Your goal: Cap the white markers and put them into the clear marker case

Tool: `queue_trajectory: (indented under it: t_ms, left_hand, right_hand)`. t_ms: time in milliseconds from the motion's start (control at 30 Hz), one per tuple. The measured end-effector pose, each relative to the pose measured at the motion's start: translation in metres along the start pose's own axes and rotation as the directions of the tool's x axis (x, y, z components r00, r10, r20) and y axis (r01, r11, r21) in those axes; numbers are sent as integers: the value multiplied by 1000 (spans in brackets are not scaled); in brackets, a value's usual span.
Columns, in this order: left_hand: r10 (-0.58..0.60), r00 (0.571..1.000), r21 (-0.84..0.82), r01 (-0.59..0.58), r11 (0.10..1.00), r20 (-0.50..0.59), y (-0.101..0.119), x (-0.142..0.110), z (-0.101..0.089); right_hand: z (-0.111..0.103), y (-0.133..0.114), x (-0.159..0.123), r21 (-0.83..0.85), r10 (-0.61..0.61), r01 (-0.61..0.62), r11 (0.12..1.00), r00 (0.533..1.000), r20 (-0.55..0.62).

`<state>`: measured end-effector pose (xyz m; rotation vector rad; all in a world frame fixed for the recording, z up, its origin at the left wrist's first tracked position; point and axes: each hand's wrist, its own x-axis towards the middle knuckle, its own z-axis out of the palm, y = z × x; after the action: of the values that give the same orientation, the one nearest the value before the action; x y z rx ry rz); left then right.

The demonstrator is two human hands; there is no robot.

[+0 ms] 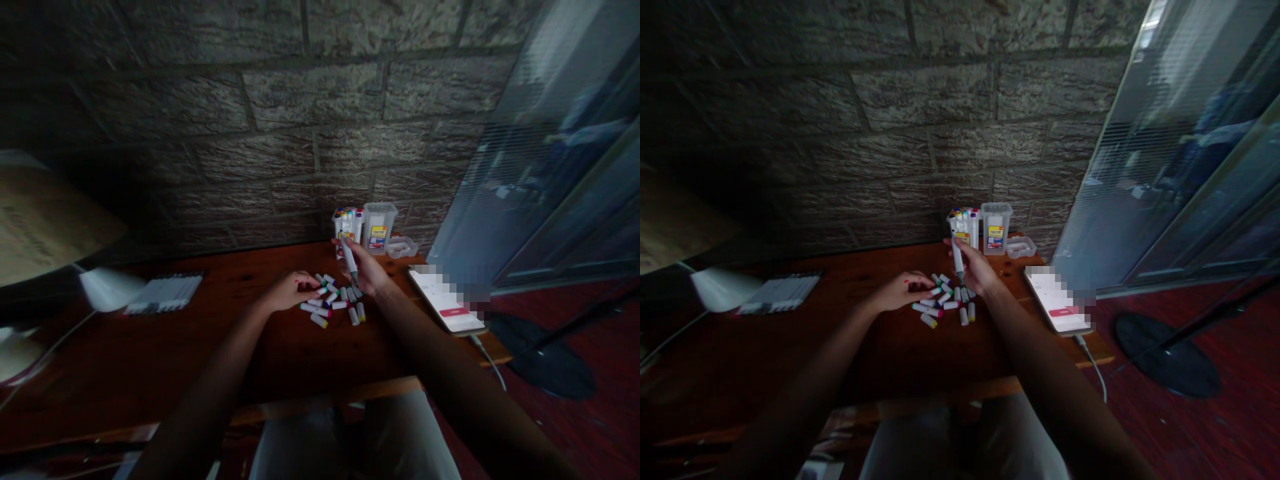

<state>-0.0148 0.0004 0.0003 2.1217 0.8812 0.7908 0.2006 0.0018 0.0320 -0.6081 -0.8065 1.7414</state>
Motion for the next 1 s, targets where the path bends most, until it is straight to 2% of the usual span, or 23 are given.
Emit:
queue_trajectory:
  t_ms: [133,200,300,367,433,567,633,700,767,800,867,900,933,1000]
  left_hand:
    - [11,1000,71,-9,997,-16,-2,-1,5]
    - [-1,1000,49,2,999,-26,0,-1,6]
    - [-29,998,-92,23,995,-59,10,0,6]
    - [-74,993,-244,49,969,-95,20,1,4]
    - [-147,979,-412,77,908,-141,29,1,1]
    - [-285,953,-690,136,711,-106,36,2,-3]
    - [-343,929,-761,122,637,-138,35,4,-4]
    - [-402,895,-798,93,595,-195,31,5,-7]
    - [-463,843,-821,48,569,-272,26,7,-11]
    - [-489,810,-832,3,555,-323,23,7,-15]
    - [-542,742,-854,-78,514,-394,17,6,-27]
    - [-567,703,-862,-129,491,-428,13,5,-34]
    - [-589,668,-867,-183,463,-456,10,2,-43]
    - [-660,580,-877,-274,394,-477,2,-4,-61]
  right_hand:
    - [0,2,0,7,3,-3,1000,1000,14]
    - [0,2,0,13,-8,7,1000,1000,21]
    - [2,2,-1,14,-14,14,1000,1000,3]
    - [4,1,-2,25,-8,8,1000,1000,7]
    - [6,0,-3,38,-2,1,999,999,34]
    - [3,2,-2,21,0,-1,1000,998,59]
    - [0,3,-2,-81,5,1,997,997,72]
    - [1,3,-5,-270,17,18,963,992,126]
    - [8,4,-13,-491,55,78,868,966,251]
    - [15,6,-19,-594,121,121,796,928,352]
    - [34,13,-35,-738,318,219,639,798,512]
    - [46,19,-44,-783,370,278,557,761,533]
    - [58,27,-53,-823,355,338,456,779,517]
    - [80,45,-69,-918,271,364,161,878,395]
